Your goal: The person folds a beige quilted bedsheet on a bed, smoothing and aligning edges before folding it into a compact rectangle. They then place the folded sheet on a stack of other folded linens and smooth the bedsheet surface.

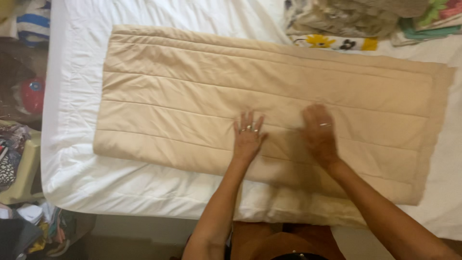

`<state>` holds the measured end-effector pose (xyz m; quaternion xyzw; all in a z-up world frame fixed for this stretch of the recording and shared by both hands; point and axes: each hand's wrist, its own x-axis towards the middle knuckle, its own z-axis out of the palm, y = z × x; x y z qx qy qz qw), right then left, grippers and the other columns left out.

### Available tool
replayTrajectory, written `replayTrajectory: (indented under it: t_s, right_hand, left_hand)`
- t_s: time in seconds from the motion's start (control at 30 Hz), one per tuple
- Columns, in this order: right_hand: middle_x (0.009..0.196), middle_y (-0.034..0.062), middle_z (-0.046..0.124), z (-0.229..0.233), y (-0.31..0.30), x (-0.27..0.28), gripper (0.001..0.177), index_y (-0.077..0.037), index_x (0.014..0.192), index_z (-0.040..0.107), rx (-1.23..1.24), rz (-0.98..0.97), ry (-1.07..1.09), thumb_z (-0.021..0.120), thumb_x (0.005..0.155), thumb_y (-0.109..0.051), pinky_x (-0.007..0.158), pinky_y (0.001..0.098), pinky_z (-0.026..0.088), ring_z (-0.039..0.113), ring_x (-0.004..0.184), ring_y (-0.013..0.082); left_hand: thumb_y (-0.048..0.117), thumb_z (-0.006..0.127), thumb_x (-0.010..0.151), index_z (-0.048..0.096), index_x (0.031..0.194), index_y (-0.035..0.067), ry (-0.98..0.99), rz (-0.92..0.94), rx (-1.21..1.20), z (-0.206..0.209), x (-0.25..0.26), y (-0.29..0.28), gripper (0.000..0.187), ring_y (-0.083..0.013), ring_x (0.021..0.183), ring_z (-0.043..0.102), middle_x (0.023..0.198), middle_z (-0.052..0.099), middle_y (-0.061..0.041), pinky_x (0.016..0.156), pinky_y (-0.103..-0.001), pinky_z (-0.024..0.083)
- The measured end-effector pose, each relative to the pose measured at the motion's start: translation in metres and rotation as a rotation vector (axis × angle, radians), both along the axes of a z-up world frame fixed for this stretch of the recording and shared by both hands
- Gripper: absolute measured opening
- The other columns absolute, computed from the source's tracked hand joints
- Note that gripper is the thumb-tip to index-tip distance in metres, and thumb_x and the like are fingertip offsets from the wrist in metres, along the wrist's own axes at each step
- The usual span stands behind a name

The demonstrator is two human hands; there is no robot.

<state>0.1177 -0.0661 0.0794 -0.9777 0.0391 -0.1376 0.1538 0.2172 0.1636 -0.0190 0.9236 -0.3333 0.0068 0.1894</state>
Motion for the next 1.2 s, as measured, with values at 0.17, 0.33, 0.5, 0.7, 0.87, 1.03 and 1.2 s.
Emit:
replayTrajectory:
  t_s: [0.17,0.33,0.5,0.7,0.87,1.03,1.2]
  right_hand:
    - [0.158,0.0221,0.038,-0.057,0.099,0.064,0.062,-0.009,0.152,0.045,0.068,0.177,0.106,0.065,0.096,-0.026,0.121,0.0614,0.029,0.033,0.148,0.0426]
    - [0.173,0.0204,0.027,-0.092,0.051,0.105,0.066,-0.014,0.164,0.039,-0.341,0.116,0.266,0.051,0.107,-0.043,0.128,0.0667,0.016,0.022,0.160,0.0370]
    - [0.173,0.0215,0.024,-0.074,0.017,0.116,0.064,-0.014,0.163,0.037,-0.187,-0.348,0.356,0.049,0.109,-0.046,0.119,0.0738,0.008,0.017,0.160,0.0414]
    - [0.168,0.0318,0.019,-0.078,0.076,0.143,0.071,-0.004,0.165,0.028,0.073,-0.689,0.192,0.050,0.109,-0.042,0.120,0.0707,0.008,0.012,0.156,0.0481]
    - [0.168,0.0274,0.022,-0.111,0.183,0.138,0.066,-0.007,0.162,0.032,-0.143,-0.255,0.293,0.048,0.105,-0.036,0.122,0.0660,0.012,0.017,0.157,0.0443]
    - [0.163,0.0210,0.028,-0.096,0.221,0.122,0.064,-0.015,0.157,0.037,-0.041,-0.139,0.310,0.054,0.100,-0.040,0.122,0.0618,0.015,0.023,0.153,0.0392]
    - [0.161,0.0198,0.031,-0.085,0.218,0.119,0.066,-0.016,0.155,0.039,-0.047,-0.114,0.327,0.057,0.096,-0.041,0.121,0.0609,0.016,0.025,0.151,0.0386]
  left_hand:
    - [0.050,0.050,0.102,0.046,0.153,0.022,0.001,-0.107,0.028,-0.020,0.068,0.073,0.059,-0.0335,0.156,0.023,0.168,0.031,-0.011,0.124,-0.062,0.017]
    - [0.051,0.048,0.105,0.046,0.154,0.023,0.007,0.216,0.146,-0.026,0.160,0.236,0.057,-0.0264,0.156,0.023,0.169,0.028,-0.005,0.121,-0.063,0.019]
    - [0.051,0.047,0.106,0.039,0.160,0.029,-0.106,0.381,0.313,-0.026,0.217,0.347,0.059,-0.0303,0.155,0.020,0.170,0.025,-0.005,0.116,-0.073,0.016]
    - [0.056,0.050,0.106,0.038,0.160,0.020,-0.156,0.621,0.246,-0.030,0.255,0.356,0.066,-0.0384,0.155,0.022,0.169,0.024,-0.014,0.112,-0.077,0.021]
    - [0.053,0.058,0.102,0.030,0.161,0.005,0.142,0.692,-0.081,-0.022,0.285,0.384,0.081,-0.0400,0.141,0.046,0.158,0.045,-0.024,0.113,-0.057,0.038]
    - [0.057,0.073,0.094,0.055,0.141,-0.008,0.455,0.688,-0.313,-0.022,0.308,0.444,0.082,-0.0401,0.128,0.061,0.136,0.063,-0.031,0.107,-0.043,0.047]
    - [0.070,0.068,0.082,0.056,0.142,-0.008,1.167,0.991,-0.288,-0.012,0.290,0.496,0.099,-0.0377,0.125,0.062,0.137,0.064,-0.026,0.104,-0.046,0.048]
